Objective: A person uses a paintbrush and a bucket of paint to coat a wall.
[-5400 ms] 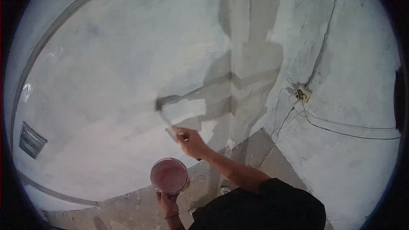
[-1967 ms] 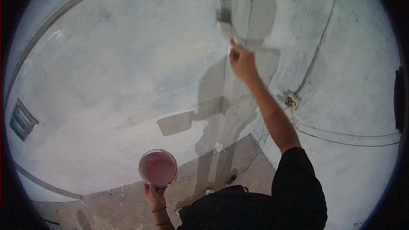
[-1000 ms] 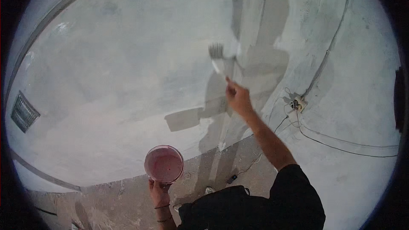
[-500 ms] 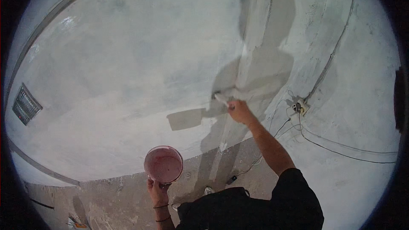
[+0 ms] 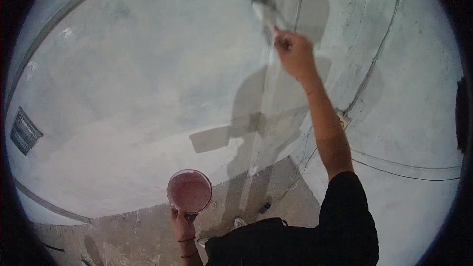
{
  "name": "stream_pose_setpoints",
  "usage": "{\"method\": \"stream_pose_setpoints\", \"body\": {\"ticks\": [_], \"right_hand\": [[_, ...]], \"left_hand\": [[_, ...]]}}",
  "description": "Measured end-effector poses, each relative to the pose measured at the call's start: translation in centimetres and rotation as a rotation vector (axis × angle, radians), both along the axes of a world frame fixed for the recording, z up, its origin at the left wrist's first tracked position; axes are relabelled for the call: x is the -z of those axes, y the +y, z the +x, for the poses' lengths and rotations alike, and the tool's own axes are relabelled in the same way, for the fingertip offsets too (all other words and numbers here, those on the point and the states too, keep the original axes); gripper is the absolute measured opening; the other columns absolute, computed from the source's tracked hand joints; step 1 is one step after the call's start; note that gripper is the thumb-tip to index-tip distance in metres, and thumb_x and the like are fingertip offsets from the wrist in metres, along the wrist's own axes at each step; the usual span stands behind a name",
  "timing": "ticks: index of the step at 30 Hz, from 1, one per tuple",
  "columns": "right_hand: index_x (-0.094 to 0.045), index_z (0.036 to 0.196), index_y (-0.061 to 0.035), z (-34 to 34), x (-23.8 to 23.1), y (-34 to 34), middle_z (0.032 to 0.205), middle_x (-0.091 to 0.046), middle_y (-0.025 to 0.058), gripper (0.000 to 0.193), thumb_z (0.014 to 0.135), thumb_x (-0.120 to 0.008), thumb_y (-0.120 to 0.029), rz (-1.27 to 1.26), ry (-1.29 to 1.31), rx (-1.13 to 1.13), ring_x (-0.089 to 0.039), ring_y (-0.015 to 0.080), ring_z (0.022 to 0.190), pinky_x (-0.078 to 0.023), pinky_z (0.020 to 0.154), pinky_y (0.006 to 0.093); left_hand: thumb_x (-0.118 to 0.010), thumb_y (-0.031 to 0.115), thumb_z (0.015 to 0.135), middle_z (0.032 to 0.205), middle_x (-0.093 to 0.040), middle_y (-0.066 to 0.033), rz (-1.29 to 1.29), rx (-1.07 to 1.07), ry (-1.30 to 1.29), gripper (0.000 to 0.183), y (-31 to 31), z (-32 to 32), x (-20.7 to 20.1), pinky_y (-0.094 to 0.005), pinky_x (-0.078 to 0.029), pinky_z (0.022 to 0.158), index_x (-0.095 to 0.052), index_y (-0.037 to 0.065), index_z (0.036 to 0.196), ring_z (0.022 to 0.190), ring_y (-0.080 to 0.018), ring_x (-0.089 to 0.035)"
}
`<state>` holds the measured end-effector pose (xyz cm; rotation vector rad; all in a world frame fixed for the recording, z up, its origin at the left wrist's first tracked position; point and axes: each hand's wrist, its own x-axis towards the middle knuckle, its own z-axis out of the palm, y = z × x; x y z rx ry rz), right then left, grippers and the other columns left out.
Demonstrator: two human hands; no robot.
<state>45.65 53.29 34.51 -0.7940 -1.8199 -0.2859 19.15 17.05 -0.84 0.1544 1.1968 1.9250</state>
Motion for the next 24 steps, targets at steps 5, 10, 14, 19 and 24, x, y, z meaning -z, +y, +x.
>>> {"method": "stream_pose_setpoints", "body": {"ticks": [5,10,14,19,24], "right_hand": [[-0.063,0.12,0.0007,-1.3,19.7,-0.6,0.085,-0.071,0.0176,0.034,0.088,-0.063,-0.011,-0.498,0.011,-0.053,-0.071,0.0237,0.074,-0.055,0.071,0.0315],[-0.064,0.116,0.0007,1.9,40.9,-0.7,0.092,-0.069,0.0189,0.036,0.083,-0.065,-0.013,-0.907,-0.316,-0.03,-0.066,0.034,0.086,-0.051,0.084,0.0418],[-0.066,0.113,-0.0012,5.5,47.7,3.8,0.103,-0.066,0.0205,0.035,0.082,-0.065,-0.017,-0.807,-0.532,0.056,-0.062,0.0384,0.098,-0.044,0.094,0.047],[-0.07,0.103,0.002,2.8,30.0,3.2,0.09,-0.071,0.0206,0.025,0.083,-0.067,-0.014,-0.748,-0.243,-0.02,-0.068,0.0318,0.081,-0.052,0.078,0.0425],[-0.067,0.113,-0.0003,4.1,17.9,-2.5,0.092,-0.071,0.019,0.029,0.086,-0.065,-0.009,-0.627,0.057,-0.026,-0.07,0.0256,0.078,-0.054,0.072,0.0356]], "left_hand": [[-0.054,0.011,0.093,0.111,-0.059,-0.0133,-0.017,-0.042,0.0,0.024,-1.0,-0.1,0.6,-0.0416,-0.061,0.073,-0.049,0.004,0.115,0.094,-0.0263,-0.066],[-0.053,0.01,0.093,0.115,-0.058,-0.0137,-0.068,-0.057,0.038,0.028,-2.3,-0.3,0.9,-0.0417,-0.061,0.074,-0.048,0.005,0.12,0.097,-0.0263,-0.065],[-0.054,0.008,0.093,0.117,-0.057,-0.0129,-0.035,-0.058,-0.007,0.031,-1.1,0.5,-0.9,-0.043,-0.06,0.075,-0.047,0.007,0.123,0.097,-0.0254,-0.064],[-0.056,0.009,0.093,0.117,-0.057,-0.0119,-0.194,0.019,0.477,0.032,-3.6,-1.3,2.0,-0.0431,-0.059,0.077,-0.047,0.006,0.123,0.098,-0.0256,-0.063],[-0.057,0.014,0.094,0.118,-0.058,-0.0126,-0.039,-0.079,0.021,0.036,-2.6,-0.5,0.5,-0.0423,-0.059,0.079,-0.046,0.006,0.127,0.103,-0.0273,-0.062]]}}
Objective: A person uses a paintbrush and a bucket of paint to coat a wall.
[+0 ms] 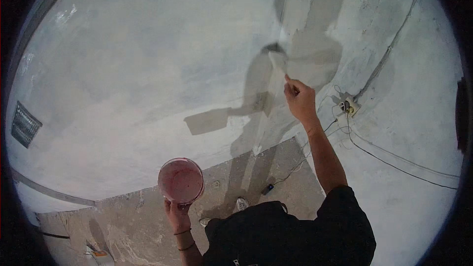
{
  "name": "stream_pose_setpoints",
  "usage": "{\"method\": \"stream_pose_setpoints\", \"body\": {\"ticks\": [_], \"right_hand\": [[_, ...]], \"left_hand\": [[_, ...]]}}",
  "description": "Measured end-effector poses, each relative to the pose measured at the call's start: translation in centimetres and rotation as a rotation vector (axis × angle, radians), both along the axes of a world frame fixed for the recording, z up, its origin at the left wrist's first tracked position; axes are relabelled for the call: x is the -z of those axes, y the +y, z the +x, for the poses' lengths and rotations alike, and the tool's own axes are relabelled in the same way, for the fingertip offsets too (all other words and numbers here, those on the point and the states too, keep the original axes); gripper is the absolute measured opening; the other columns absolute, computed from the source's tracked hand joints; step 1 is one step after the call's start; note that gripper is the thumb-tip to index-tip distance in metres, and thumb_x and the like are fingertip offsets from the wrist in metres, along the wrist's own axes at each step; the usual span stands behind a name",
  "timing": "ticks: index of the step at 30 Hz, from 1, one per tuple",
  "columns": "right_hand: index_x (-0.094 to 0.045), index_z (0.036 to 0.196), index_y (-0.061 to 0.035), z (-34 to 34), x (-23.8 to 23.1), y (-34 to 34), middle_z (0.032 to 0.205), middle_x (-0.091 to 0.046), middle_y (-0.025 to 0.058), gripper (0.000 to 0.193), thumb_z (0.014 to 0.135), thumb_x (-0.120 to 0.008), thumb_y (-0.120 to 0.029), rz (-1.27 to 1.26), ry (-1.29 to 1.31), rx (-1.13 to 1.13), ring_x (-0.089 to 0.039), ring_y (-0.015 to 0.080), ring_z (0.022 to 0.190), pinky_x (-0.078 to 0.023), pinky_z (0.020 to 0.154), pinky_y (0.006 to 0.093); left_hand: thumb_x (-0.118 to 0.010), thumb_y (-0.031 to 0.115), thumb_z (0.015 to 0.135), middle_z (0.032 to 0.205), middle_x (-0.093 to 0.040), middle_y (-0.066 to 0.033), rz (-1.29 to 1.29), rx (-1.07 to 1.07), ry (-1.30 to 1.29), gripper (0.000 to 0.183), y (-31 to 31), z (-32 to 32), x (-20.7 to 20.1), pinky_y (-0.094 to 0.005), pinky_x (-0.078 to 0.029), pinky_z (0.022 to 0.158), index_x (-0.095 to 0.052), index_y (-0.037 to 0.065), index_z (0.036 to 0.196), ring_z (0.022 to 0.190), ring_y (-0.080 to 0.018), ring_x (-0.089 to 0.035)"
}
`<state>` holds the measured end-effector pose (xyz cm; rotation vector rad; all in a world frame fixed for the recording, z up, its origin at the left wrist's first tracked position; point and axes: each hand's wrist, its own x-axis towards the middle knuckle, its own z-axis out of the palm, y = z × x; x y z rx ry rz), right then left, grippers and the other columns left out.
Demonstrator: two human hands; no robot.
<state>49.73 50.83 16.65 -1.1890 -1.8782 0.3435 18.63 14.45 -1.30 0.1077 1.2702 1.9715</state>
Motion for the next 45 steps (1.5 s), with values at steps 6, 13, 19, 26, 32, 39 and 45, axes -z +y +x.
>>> {"method": "stream_pose_setpoints", "body": {"ticks": [6,13,19,26,32,39,45], "right_hand": [[-0.063,0.115,0.0008,-1.4,15.9,2.3,0.095,-0.071,0.0165,0.029,0.087,-0.065,-0.008,0.132,0.155,-0.062,-0.071,0.0224,0.081,-0.055,0.07,0.0337],[-0.063,0.114,0.0029,0.1,33.2,3.6,0.097,-0.07,0.0186,0.034,0.083,-0.064,-0.009,-0.416,-0.192,-0.015,-0.069,0.0338,0.086,-0.055,0.081,0.0397],[-0.069,0.105,0.0011,1.3,30.8,8.3,0.089,-0.071,0.0178,0.028,0.081,-0.068,-0.013,0.027,-0.715,-0.044,-0.069,0.0349,0.085,-0.054,0.082,0.0406],[-0.067,0.108,-0.0005,-0.3,9.5,0.4,0.091,-0.071,0.0168,0.025,0.084,-0.068,-0.009,-0.166,0.05,-0.019,-0.07,0.0257,0.08,-0.055,0.075,0.0371],[-0.065,0.11,0.0003,-2.4,12.4,0.8,0.088,-0.071,0.0164,0.027,0.086,-0.068,-0.009,0.099,0.236,-0.034,-0.071,0.0204,0.076,-0.056,0.068,0.0312],[-0.065,0.095,0.0007,-0.5,30.7,1.8,0.084,-0.068,0.0183,0.023,0.08,-0.07,-0.016,-0.365,-0.208,-0.006,-0.068,0.0344,0.074,-0.054,0.069,0.0418],[-0.066,0.094,-0.0002,4.6,34.2,6.0,0.077,-0.068,0.0172,0.021,0.079,-0.069,-0.015,-0.061,-0.434,-0.046,-0.066,0.0354,0.069,-0.054,0.066,0.0419]], "left_hand": [[-0.052,0.008,0.091,0.119,-0.057,-0.0145,-0.018,0.008,0.02,0.035,0.5,0.3,-1.0,-0.0431,-0.06,0.079,-0.047,0.006,0.125,0.105,-0.0293,-0.062],[-0.053,0.008,0.088,0.12,-0.057,-0.0144,-0.078,-0.092,0.052,0.039,-1.3,0.5,-1.2,-0.0438,-0.06,0.079,-0.047,0.006,0.126,0.104,-0.0305,-0.062],[-0.053,0.01,0.089,0.128,-0.052,-0.016,-0.094,-0.098,0.03,0.041,-1.6,-0.2,-0.3,-0.0454,-0.058,0.082,-0.045,0.008,0.129,0.111,-0.0316,-0.059],[-0.056,0.012,0.089,0.125,-0.056,-0.0123,-0.055,-0.099,-0.002,0.041,-1.1,-0.4,0.1,-0.0438,-0.056,0.083,-0.047,0.01,0.129,0.107,-0.0288,-0.061],[-0.057,0.011,0.087,0.122,-0.057,-0.012,-0.061,-0.016,0.027,0.041,0.3,-0.4,0.0,-0.0415,-0.057,0.081,-0.048,0.009,0.127,0.106,-0.0273,-0.061],[-0.057,0.01,0.087,0.122,-0.057,-0.0146,-0.024,-0.018,0.04,0.044,-0.1,-0.5,0.1,-0.0452,-0.056,0.084,-0.045,0.008,0.13,0.107,-0.0299,-0.061],[-0.056,0.008,0.087,0.122,-0.057,-0.0147,-0.056,-0.053,-0.018,0.046,1.0,0.7,-1.2,-0.0438,-0.056,0.082,-0.043,0.008,0.131,0.105,-0.0291,-0.061]]}}
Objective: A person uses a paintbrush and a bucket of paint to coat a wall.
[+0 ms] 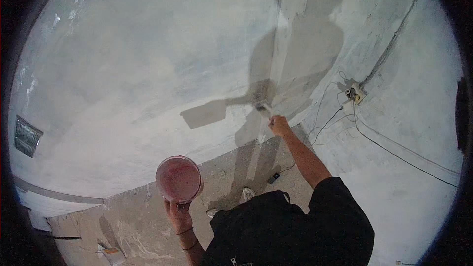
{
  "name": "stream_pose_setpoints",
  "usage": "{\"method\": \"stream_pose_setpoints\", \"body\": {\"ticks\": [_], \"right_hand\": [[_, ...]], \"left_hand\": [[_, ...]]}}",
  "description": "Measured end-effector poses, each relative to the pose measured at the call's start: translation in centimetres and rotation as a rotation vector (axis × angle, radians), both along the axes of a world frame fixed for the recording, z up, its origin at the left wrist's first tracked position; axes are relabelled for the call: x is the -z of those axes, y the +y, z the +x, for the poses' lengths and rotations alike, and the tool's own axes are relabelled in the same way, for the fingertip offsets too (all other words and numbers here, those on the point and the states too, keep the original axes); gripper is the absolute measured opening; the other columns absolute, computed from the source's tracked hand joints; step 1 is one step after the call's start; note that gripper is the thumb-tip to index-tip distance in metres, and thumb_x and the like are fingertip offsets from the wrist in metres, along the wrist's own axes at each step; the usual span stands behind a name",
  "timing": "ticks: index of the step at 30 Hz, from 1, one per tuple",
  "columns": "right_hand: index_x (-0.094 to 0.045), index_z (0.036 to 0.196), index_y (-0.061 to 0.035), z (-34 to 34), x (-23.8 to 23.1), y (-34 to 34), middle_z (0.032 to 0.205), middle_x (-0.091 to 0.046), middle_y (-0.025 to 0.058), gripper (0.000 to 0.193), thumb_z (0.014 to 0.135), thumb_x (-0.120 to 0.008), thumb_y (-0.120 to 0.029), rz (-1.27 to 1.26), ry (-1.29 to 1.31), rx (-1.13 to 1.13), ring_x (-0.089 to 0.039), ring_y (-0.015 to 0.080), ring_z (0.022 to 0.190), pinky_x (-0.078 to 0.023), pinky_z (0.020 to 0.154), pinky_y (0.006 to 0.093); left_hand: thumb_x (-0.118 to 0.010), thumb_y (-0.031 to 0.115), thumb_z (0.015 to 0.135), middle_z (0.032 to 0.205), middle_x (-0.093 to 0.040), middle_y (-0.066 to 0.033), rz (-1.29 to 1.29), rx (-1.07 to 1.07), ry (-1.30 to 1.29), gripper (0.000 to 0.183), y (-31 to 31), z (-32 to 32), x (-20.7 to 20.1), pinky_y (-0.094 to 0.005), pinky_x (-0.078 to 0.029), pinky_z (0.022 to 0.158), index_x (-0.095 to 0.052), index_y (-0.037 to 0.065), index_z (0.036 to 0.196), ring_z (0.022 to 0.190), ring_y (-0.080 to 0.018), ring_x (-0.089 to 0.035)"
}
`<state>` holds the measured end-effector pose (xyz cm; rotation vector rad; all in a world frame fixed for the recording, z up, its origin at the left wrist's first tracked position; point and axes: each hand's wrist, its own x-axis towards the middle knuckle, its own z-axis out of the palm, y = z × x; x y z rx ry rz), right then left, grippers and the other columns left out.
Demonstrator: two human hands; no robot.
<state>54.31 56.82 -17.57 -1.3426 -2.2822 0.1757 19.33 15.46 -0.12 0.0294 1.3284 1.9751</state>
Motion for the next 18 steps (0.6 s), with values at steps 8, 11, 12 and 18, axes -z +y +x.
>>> {"method": "stream_pose_setpoints", "body": {"ticks": [8,11,12,18], "right_hand": [[-0.064,0.104,0.0009,-5.5,-18.4,-6.1,0.076,-0.068,0.0149,0.022,0.087,-0.066,-0.013,0.034,0.651,0.064,-0.061,0.0175,0.062,-0.051,0.062,0.0304],[-0.064,0.104,0.0006,-5.3,-14.0,-4.4,0.074,-0.067,0.0133,0.022,0.087,-0.066,-0.013,0.027,0.653,0.1,-0.062,0.017,0.063,-0.051,0.062,0.0307],[-0.064,0.104,0.0003,-5.4,-11.6,-3.6,0.076,-0.068,0.0128,0.022,0.087,-0.066,-0.012,-0.071,0.603,0.112,-0.064,0.0193,0.064,-0.052,0.063,0.0319],[-0.063,0.102,0.001,-2.9,-0.1,-4.7,0.078,-0.068,0.0126,0.021,0.087,-0.064,-0.014,-0.168,0.266,0.065,-0.069,0.0299,0.069,-0.052,0.062,0.0318]], "left_hand": [[-0.057,0.009,0.087,0.12,-0.058,-0.014,0.02,-0.016,0.04,0.044,-1.1,-1.1,0.5,-0.0431,-0.057,0.081,-0.046,0.008,0.129,0.101,-0.0282,-0.062],[-0.057,0.008,0.087,0.12,-0.058,-0.0139,0.029,-0.012,0.052,0.043,-0.8,-1.0,0.9,-0.043,-0.057,0.08,-0.046,0.008,0.129,0.101,-0.028,-0.062],[-0.057,0.008,0.087,0.12,-0.058,-0.0139,0.032,-0.005,0.069,0.044,-0.9,-1.2,1.3,-0.0433,-0.057,0.08,-0.046,0.008,0.129,0.1,-0.028,-0.063],[-0.053,0.017,0.094,0.125,-0.055,-0.0132,0.031,0.018,0.061,0.04,-0.7,-0.2,0.2,-0.0412,-0.057,0.086,-0.045,0.008,0.133,0.107,-0.0279,-0.062]]}}
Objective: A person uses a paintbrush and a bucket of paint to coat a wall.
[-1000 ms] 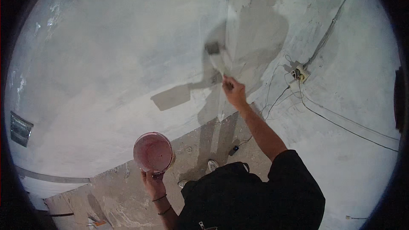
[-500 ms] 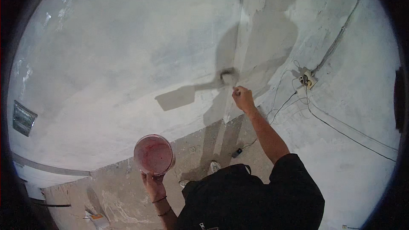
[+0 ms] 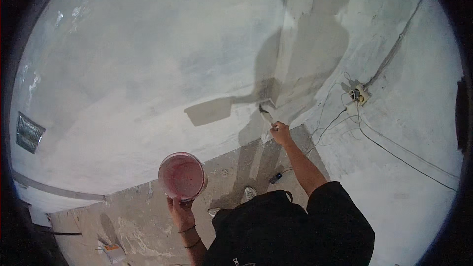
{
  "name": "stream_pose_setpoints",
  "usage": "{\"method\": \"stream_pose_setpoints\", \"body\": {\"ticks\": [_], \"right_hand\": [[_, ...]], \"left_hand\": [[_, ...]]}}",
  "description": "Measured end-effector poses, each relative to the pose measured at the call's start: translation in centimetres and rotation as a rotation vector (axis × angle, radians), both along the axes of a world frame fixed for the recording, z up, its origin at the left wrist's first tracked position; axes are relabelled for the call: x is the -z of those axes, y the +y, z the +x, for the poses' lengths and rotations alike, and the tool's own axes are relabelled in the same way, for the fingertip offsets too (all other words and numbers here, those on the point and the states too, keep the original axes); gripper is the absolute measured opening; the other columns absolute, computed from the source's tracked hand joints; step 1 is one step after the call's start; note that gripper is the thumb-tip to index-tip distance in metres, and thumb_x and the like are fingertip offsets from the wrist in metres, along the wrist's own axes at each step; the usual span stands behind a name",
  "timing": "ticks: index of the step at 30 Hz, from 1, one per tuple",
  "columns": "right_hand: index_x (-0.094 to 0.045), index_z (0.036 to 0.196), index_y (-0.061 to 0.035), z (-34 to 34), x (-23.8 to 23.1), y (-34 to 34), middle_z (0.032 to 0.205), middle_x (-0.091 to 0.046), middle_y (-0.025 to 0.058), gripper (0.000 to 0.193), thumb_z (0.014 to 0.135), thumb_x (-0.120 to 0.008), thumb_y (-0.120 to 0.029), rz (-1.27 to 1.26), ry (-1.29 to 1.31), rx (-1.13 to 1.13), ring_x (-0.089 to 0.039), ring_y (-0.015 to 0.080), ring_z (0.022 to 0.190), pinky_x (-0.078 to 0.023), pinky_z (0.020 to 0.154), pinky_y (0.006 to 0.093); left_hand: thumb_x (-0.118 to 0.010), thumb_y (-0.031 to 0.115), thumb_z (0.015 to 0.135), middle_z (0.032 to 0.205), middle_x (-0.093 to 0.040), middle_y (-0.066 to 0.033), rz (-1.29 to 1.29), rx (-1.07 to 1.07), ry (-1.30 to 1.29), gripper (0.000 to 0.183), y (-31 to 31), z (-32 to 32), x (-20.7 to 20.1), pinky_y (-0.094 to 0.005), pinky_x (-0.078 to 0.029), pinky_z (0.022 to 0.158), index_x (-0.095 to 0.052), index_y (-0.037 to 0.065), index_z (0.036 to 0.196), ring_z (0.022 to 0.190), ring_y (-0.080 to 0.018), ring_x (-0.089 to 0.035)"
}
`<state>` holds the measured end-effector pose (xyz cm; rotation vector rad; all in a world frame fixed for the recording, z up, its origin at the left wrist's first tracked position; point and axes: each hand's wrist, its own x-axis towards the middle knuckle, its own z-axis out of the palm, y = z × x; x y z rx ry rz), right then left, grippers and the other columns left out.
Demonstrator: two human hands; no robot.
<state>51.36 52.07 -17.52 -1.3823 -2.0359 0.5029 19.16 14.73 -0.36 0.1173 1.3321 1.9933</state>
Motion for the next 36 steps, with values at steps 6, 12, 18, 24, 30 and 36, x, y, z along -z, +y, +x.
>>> {"method": "stream_pose_setpoints", "body": {"ticks": [6,12,18,24,30,36], "right_hand": [[-0.055,0.115,-0.0019,-7.2,-7.3,-3.5,0.081,-0.067,0.0091,0.034,0.092,-0.064,-0.025,-0.518,0.998,0.28,-0.057,0.0139,0.058,-0.046,0.051,0.029],[-0.057,0.099,-0.0033,-20.0,-10.8,-7.5,0.068,-0.06,0.0017,0.015,0.09,-0.065,-0.013,-0.632,1.168,-0.164,-0.051,0.007,0.055,-0.04,0.045,0.0256],[-0.06,0.111,-0.0017,-17.1,-11.5,-7.4,0.075,-0.066,0.0057,0.027,0.092,-0.065,-0.02,-0.714,0.807,-0.34,-0.054,0.0091,0.055,-0.041,0.045,0.0276],[-0.059,0.109,-0.0015,-7.5,-14.5,-2.8,0.077,-0.067,0.0089,0.025,0.093,-0.062,-0.019,-0.534,0.722,0.177,-0.057,0.0106,0.057,-0.044,0.047,0.0291],[-0.058,0.105,-0.0031,-15.0,-6.2,-5.4,0.073,-0.061,0.0042,0.018,0.091,-0.063,-0.013,-0.377,0.836,0.254,-0.054,0.01,0.057,-0.041,0.045,0.0274],[-0.059,0.108,0.0003,-22.8,-12.4,-11.4,0.069,-0.063,0.0057,0.025,0.09,-0.064,-0.015,-0.915,0.684,-0.396,-0.057,0.0116,0.053,-0.043,0.046,0.0283]], "left_hand": [[-0.055,0.008,0.09,0.119,-0.058,-0.013,0.002,-0.113,-0.022,0.039,-1.2,0.2,-0.7,-0.0443,-0.059,0.079,-0.046,0.008,0.127,0.102,-0.027,-0.063],[-0.056,0.011,0.092,0.115,-0.059,-0.0124,-0.052,-0.008,0.037,0.037,-0.2,-0.7,1.0,-0.0433,-0.058,0.078,-0.047,0.008,0.127,0.102,-0.026,-0.063],[-0.057,0.011,0.09,0.121,-0.057,-0.0129,-0.002,0.018,-0.014,0.041,1.6,-0.1,-1.0,-0.0429,-0.058,0.078,-0.046,0.007,0.13,0.105,-0.0273,-0.061],[-0.054,0.009,0.09,0.123,-0.056,-0.0132,-0.007,-0.032,-0.02,0.04,0.2,0.0,-0.7,-0.0446,-0.058,0.081,-0.045,0.007,0.129,0.107,-0.0282,-0.061],[-0.053,0.012,0.092,0.123,-0.056,-0.0147,-0.068,-0.013,-0.026,0.041,-0.8,-0.3,1.0,-0.0412,-0.057,0.087,-0.045,0.008,0.132,0.11,-0.0285,-0.059],[-0.054,0.008,0.089,0.125,-0.055,-0.0165,-0.075,-0.022,0.163,0.041,-1.6,-0.9,2.2,-0.0433,-0.06,0.077,-0.044,0.006,0.13,0.105,-0.0295,-0.062]]}}
